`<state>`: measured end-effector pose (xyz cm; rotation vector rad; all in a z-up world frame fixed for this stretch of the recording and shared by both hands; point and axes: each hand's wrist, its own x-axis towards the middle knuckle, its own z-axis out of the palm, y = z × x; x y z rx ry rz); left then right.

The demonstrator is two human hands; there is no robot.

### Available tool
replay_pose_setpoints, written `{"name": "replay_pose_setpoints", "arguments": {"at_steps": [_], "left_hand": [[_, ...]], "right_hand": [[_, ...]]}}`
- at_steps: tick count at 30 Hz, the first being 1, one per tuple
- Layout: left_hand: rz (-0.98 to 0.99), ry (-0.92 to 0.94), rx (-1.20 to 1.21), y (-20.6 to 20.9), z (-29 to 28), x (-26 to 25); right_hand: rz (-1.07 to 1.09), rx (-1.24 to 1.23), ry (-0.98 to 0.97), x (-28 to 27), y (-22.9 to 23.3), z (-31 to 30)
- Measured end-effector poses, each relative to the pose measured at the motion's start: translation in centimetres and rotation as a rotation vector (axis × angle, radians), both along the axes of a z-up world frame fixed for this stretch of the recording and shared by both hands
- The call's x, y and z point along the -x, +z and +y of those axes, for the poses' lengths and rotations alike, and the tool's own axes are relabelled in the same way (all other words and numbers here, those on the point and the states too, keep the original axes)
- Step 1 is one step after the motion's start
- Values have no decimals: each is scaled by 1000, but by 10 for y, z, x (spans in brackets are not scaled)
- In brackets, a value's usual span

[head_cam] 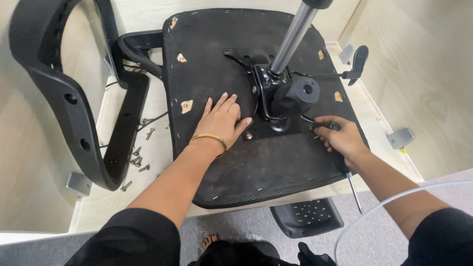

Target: The person uses a screwdriver to tighten screws into the metal base of an office chair seat. They repeatedly pick up screws from the table and secure them into the mounting plate while stabilizing the chair with their other hand.

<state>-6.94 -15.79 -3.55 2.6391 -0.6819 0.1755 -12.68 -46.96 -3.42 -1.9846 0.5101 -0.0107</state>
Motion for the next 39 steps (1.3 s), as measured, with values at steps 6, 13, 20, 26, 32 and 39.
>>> {"name": "replay_pose_setpoints", "arguments": {"at_steps": [6, 13, 20, 26, 32, 39], "left_hand": [[-297, 92, 445, -14, 82, 26], [-288, 466, 370, -38, 167, 38], [-28, 494, 149, -59, 161, -3], [172, 575, -74, -55, 141, -54], [295, 571, -152, -53, 139, -75], [122, 515, -133, -72, 147, -95]], "right_hand": [[-288, 505, -84, 31, -1, 58], [-605, 651, 485, 50, 20, 143], [-639, 666, 842, 27, 39, 197], [-630, 651, 897, 16, 38, 182], [-580, 676, 946, 9, 36, 170], [-624, 700, 859, -3, 30, 177]]}}
